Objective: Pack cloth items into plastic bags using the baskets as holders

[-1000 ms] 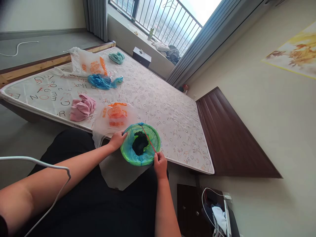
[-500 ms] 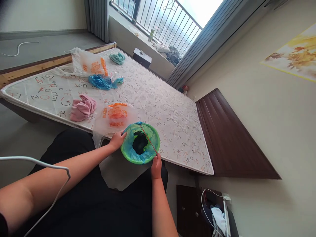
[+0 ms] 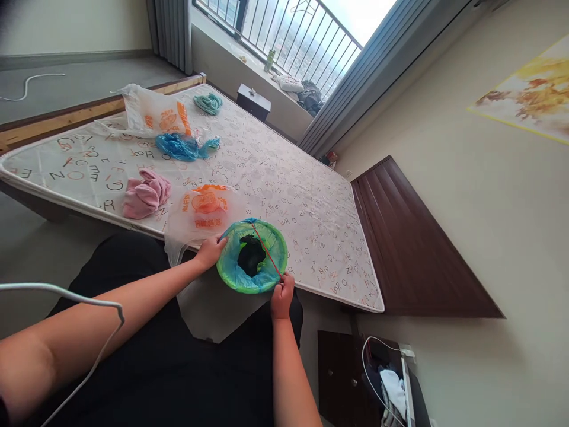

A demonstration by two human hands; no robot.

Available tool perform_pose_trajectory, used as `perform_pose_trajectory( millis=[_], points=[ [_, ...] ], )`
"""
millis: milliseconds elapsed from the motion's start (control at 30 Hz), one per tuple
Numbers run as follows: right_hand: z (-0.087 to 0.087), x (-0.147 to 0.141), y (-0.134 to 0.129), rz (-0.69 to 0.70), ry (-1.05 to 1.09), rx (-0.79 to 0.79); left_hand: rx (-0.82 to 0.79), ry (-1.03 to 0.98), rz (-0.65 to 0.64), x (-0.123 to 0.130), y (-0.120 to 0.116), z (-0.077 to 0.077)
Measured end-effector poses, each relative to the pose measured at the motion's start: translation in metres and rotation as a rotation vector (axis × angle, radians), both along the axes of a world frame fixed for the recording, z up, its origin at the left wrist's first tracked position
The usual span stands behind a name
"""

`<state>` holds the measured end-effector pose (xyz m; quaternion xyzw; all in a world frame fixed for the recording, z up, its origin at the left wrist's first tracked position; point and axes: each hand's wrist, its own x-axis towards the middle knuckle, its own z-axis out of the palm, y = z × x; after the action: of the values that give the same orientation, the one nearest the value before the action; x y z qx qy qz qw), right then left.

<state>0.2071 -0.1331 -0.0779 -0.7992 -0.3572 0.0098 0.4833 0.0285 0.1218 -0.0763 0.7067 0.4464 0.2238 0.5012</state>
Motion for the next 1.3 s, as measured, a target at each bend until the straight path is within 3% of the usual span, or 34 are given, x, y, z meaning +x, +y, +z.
perform_pose_trajectory(
  millis=[133, 333, 700, 900, 1100, 1300],
  points=[
    [-0.002, 0.009, 0.006, 0.017, 0.251, -0.026, 0.008, 0.007, -0.023, 0.0, 0.001, -0.002],
    [0.0, 0.02, 0.006, 0.03, 0.522, 0.063, 0.049, -0.005, -0.062, 0.0, 0.0, -0.003],
    [0.029, 0.014, 0.011, 0.106, 0.829, 0.152, 0.043, 0.009, -0.028, -0.003, -0.001, 0.0],
    [0.037, 0.008, 0.015, -0.065, 0.877, 0.346, 0.071, 0.048, -0.04, -0.002, -0.002, 0.002],
    [0.041, 0.005, 0.018, -0.032, 0.826, 0.377, 0.063, 0.062, -0.025, -0.001, 0.0, 0.001],
    [0.045, 0.004, 0.014, 0.076, 0.943, 0.369, 0.044, 0.049, -0.017, 0.0, 0.002, -0.004]
  ],
)
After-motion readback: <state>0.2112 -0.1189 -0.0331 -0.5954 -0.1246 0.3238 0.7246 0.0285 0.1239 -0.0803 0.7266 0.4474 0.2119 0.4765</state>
